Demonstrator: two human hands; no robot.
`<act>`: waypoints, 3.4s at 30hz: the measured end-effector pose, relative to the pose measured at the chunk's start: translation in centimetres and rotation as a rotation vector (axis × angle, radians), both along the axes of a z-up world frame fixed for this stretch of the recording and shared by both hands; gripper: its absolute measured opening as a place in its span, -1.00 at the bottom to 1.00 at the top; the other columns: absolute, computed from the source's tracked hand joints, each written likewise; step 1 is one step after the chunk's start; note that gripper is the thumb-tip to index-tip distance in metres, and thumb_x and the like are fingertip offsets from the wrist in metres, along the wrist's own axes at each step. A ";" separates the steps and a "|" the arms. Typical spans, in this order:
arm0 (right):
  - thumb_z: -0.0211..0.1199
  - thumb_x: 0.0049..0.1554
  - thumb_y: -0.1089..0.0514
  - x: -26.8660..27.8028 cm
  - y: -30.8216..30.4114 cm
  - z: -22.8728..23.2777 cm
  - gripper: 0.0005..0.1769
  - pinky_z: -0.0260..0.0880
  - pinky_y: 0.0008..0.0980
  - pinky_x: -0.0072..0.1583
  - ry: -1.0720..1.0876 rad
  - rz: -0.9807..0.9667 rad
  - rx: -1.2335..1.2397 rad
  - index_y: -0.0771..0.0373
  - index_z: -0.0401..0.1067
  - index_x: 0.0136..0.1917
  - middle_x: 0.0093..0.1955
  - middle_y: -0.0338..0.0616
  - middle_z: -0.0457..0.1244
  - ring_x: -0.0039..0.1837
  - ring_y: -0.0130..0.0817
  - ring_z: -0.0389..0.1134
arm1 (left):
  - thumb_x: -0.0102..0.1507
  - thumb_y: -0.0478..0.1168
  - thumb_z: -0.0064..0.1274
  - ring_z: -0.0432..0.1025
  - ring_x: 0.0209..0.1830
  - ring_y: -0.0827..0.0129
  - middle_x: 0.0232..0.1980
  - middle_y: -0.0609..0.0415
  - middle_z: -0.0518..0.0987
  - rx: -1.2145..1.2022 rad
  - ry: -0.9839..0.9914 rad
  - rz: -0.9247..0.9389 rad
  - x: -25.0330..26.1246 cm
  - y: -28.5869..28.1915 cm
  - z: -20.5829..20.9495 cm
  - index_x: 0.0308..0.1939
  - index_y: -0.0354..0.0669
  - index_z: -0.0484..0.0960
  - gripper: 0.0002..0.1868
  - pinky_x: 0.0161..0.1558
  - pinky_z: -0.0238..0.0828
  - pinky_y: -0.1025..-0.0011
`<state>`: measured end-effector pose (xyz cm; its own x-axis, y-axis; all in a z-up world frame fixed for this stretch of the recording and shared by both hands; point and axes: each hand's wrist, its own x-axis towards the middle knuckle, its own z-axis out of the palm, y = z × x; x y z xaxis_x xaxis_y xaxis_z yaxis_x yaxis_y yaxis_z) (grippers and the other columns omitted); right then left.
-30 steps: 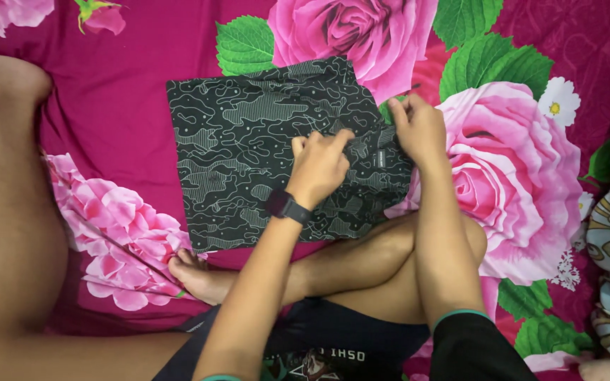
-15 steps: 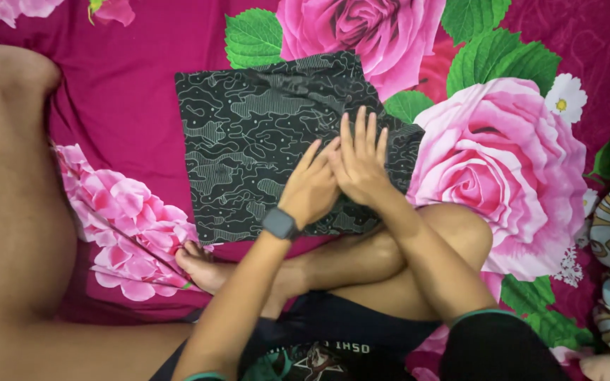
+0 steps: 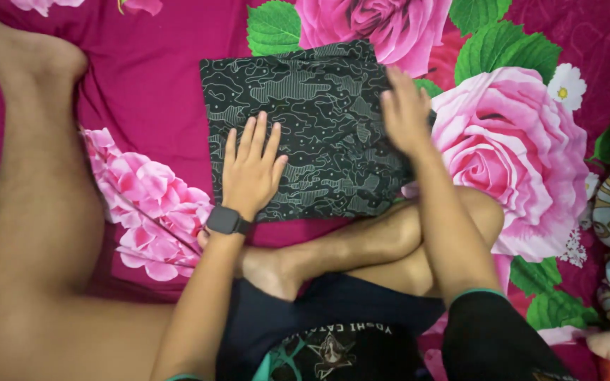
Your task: The recorder is folding several shirts while sitting on a bed with a floral patterned sheet.
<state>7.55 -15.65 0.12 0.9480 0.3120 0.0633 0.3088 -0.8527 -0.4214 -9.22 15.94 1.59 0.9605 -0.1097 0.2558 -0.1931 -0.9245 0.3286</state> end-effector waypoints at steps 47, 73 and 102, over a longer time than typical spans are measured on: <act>0.10 0.44 -0.12 2.2 -6.7 1.6 -0.63 0.28 -0.53 -0.13 0.631 -0.262 1.251 0.23 0.43 0.02 -0.19 -0.28 0.30 -0.20 -0.57 0.29 | 0.18 -0.31 0.29 0.56 -0.30 0.41 -0.32 0.06 0.67 -0.989 0.225 -0.295 17.0 -18.2 3.8 -0.27 -0.25 0.65 -0.87 -0.19 0.50 0.45; 0.25 0.14 0.37 -0.6 -6.6 4.9 -0.83 0.25 -0.58 -0.15 0.289 -0.140 0.556 0.30 0.39 0.02 -0.19 -0.30 0.26 -0.19 -0.60 0.25 | 0.11 -0.22 0.25 0.45 -0.06 0.00 0.02 -0.28 0.48 -0.534 -0.106 -0.306 12.7 -15.9 5.9 0.03 -0.12 0.60 -0.60 -0.06 0.42 0.24; 0.38 0.13 0.24 -1.2 -6.6 2.9 -0.70 0.35 -0.01 -0.02 -0.304 -0.075 0.084 0.40 0.39 0.08 -0.10 0.18 0.32 -0.05 0.19 0.36 | 0.28 -0.45 0.12 0.56 0.05 0.06 0.03 -0.15 0.67 -0.708 -0.060 -0.190 5.6 -12.2 -0.8 0.18 -0.27 0.60 -0.63 0.10 0.51 0.27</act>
